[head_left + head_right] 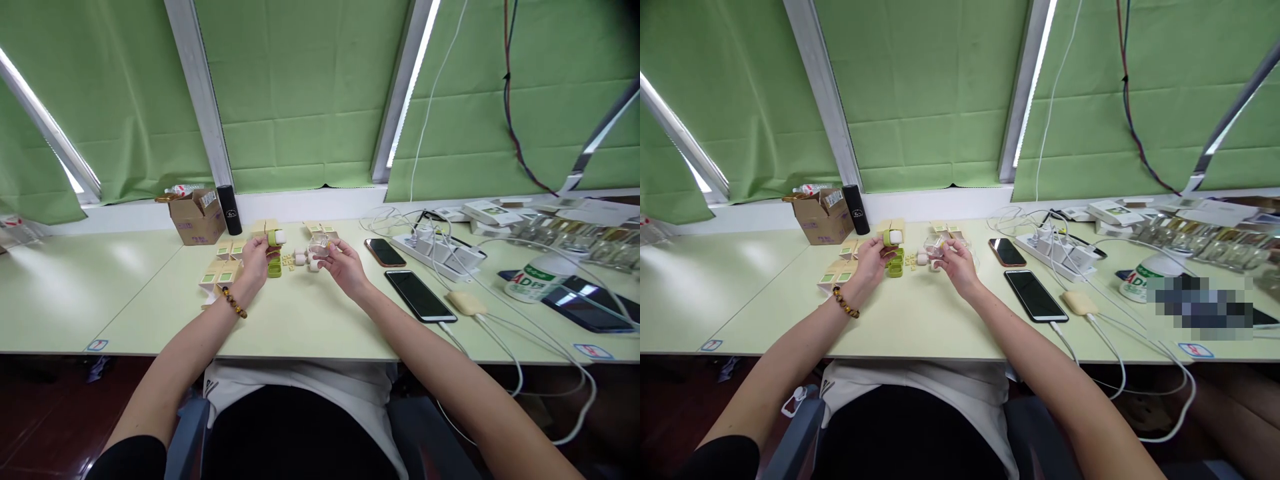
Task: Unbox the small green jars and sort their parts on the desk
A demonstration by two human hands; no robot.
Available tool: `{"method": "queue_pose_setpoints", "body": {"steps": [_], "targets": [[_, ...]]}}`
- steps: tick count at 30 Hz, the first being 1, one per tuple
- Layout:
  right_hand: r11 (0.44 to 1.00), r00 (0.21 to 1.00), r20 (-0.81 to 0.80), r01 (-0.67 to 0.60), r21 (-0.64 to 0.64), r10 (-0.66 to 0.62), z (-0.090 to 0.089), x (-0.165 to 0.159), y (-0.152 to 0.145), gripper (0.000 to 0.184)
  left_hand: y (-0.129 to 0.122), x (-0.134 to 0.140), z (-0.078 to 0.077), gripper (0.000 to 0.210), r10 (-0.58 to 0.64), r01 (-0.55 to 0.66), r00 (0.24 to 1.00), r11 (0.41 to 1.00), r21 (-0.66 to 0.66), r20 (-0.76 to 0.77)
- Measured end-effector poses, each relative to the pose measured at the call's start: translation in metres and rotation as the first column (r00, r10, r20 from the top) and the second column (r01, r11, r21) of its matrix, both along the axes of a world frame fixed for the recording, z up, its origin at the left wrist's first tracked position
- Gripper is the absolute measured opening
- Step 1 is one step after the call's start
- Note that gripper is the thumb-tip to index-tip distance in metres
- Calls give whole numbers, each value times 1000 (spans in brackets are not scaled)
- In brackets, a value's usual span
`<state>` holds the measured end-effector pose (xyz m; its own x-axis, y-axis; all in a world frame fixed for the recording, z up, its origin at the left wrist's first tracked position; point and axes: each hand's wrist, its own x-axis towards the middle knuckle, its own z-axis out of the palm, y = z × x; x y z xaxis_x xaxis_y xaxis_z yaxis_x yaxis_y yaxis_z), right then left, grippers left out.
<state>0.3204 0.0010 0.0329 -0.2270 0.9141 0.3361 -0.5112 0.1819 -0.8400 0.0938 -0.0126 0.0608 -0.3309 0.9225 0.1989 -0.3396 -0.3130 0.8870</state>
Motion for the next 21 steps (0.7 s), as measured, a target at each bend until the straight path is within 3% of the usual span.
{"method": "queue_pose_setpoints", "body": {"steps": [4,7,10,13,15,17,21], "targets": [[995,993,83,80,55,-84,15,21,14,51,3,1,-9,5,-7,9,998,999,-32,64],[939,904,306,222,262,-299,24,40,24,46,3,-2,-19,9,-15,16,998,1000,-20,55],[772,649,491,248,585,-581,23,54,29,30,2,-3,-26,14,-20,20,1000,1000,8,22],[647,361,566,159,746,-741,11,60,26,16,1,-1,-30,16,-40,40,999,999,31,-6],[609,181,593,43,792,-784,3,61,23,17,1,0,-32,18,-51,52,998,998,44,-26],[593,59,596,-67,802,-800,-1,60,19,19,1,0,-34,21,-46,49,998,998,47,-44],[574,-51,574,-170,801,-817,-3,59,16,22,1,0,-37,25,-38,41,996,998,40,-79]]}}
